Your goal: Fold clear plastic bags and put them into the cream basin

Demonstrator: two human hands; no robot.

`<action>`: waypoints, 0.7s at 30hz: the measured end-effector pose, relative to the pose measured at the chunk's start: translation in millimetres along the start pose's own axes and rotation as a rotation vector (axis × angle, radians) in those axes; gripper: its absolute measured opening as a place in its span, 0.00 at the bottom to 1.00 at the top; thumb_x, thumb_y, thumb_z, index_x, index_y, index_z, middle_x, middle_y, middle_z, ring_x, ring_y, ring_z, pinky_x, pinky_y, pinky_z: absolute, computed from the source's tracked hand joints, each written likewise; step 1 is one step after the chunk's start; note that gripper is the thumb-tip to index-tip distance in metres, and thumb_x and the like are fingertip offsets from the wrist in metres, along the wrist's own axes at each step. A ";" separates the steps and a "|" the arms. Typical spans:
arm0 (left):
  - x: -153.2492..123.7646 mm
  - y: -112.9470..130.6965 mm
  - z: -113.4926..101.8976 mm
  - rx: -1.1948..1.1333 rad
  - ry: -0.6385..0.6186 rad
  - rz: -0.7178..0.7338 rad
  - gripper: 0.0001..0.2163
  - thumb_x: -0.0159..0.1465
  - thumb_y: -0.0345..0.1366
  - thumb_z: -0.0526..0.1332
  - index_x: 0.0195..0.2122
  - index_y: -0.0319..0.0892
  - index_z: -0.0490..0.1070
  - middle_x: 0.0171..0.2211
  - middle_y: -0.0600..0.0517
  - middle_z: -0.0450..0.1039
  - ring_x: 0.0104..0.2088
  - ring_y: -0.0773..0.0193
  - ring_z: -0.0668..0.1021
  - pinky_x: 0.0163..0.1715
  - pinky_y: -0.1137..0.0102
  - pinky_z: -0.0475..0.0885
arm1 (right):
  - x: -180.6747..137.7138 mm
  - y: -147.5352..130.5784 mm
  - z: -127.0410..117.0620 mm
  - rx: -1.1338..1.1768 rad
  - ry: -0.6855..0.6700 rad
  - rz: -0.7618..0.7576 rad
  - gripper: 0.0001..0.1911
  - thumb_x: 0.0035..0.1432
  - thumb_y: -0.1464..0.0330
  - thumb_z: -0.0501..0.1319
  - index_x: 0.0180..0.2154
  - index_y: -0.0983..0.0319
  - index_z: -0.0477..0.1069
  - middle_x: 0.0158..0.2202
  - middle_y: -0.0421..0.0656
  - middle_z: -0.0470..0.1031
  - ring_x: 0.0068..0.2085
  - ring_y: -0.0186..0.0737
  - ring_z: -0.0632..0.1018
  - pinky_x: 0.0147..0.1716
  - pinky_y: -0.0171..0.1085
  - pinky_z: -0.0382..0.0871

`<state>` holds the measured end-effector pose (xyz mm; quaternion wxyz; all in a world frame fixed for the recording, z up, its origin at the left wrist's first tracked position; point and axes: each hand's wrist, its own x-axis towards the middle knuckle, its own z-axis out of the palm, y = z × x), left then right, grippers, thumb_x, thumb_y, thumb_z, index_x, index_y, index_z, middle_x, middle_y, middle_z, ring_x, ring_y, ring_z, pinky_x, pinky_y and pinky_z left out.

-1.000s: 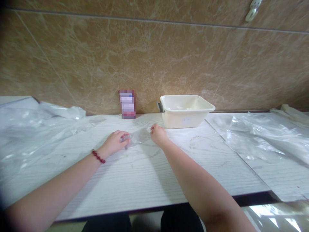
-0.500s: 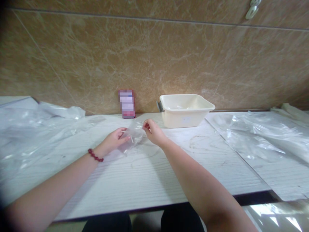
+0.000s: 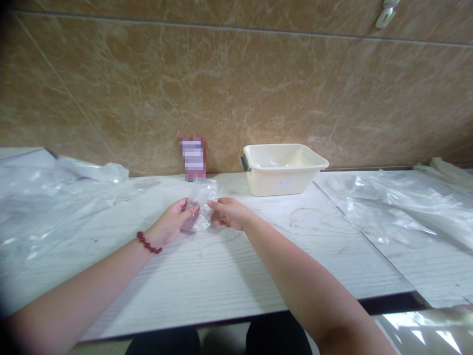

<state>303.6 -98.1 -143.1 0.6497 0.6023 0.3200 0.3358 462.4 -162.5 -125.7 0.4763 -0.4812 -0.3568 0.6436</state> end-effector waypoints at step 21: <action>1.1 -7.9 -4.5 0.173 -0.184 -0.013 0.16 0.51 0.37 0.60 0.39 0.37 0.63 0.37 0.48 0.70 0.35 0.65 0.74 0.38 0.65 0.68 | 6.9 -1.7 -0.5 0.196 0.177 -0.197 0.02 0.51 0.72 0.55 0.29 0.63 0.61 0.27 0.37 0.67 0.25 0.27 0.72 0.27 0.32 0.71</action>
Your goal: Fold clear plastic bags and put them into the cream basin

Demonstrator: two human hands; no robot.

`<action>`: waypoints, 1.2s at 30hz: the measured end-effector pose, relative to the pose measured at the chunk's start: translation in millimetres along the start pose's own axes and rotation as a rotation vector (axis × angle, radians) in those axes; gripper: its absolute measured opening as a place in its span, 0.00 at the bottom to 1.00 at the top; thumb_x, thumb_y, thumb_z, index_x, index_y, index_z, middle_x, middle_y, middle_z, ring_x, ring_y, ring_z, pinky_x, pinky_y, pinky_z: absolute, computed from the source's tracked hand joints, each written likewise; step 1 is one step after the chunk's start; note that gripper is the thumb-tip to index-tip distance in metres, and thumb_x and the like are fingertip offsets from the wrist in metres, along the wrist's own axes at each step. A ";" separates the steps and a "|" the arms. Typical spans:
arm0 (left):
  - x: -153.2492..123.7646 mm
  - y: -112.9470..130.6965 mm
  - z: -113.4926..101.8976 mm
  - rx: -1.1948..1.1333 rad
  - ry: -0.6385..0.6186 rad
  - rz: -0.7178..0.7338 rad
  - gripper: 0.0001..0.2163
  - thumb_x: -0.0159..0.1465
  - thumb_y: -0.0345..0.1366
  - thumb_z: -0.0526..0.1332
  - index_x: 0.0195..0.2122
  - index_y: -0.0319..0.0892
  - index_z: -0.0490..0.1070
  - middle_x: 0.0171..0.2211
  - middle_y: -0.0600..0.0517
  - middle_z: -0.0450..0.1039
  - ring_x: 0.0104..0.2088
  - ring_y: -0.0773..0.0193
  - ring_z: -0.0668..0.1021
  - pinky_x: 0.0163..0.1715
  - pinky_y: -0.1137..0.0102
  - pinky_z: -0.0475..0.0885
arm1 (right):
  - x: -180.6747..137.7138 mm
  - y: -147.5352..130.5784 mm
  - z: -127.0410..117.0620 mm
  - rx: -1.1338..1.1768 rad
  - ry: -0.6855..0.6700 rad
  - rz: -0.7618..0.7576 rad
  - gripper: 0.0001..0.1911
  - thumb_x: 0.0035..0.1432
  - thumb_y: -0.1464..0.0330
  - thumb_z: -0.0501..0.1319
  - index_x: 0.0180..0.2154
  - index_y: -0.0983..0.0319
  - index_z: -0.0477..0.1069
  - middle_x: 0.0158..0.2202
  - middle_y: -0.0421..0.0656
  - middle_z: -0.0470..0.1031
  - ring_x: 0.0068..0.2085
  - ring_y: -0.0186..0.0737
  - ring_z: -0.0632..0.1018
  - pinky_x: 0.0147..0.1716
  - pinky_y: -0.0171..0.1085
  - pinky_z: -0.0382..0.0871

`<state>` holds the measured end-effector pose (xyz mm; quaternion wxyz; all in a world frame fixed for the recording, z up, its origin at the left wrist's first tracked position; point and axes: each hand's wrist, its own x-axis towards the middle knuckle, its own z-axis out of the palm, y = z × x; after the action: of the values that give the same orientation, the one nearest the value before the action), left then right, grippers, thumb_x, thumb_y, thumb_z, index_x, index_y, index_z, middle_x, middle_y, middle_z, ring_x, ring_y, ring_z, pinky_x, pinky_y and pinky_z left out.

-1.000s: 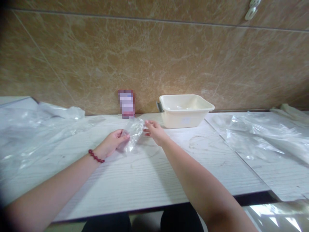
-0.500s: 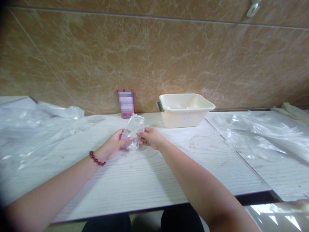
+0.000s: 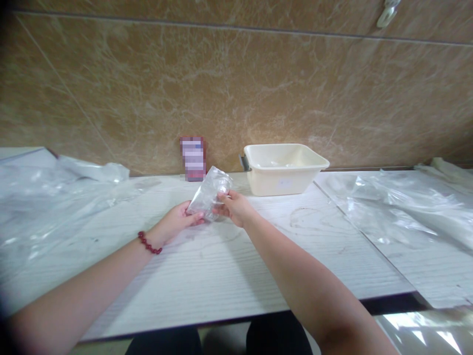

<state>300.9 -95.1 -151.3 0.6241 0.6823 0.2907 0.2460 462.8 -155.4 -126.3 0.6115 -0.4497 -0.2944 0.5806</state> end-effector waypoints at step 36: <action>1.8 12.3 -7.1 -0.343 -0.108 -0.055 0.13 0.57 0.40 0.54 0.40 0.37 0.65 0.37 0.44 0.71 0.39 0.63 0.73 0.41 0.64 0.66 | -1.9 -190.7 -57.9 -0.449 0.478 -0.489 0.02 0.50 0.70 0.55 0.30 0.62 0.63 0.25 0.37 0.68 0.21 0.27 0.71 0.24 0.34 0.70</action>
<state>298.3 -89.4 -138.4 0.7524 0.5699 0.2290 0.2380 598.5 -154.3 19.7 0.6692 -0.6111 -0.3619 0.2186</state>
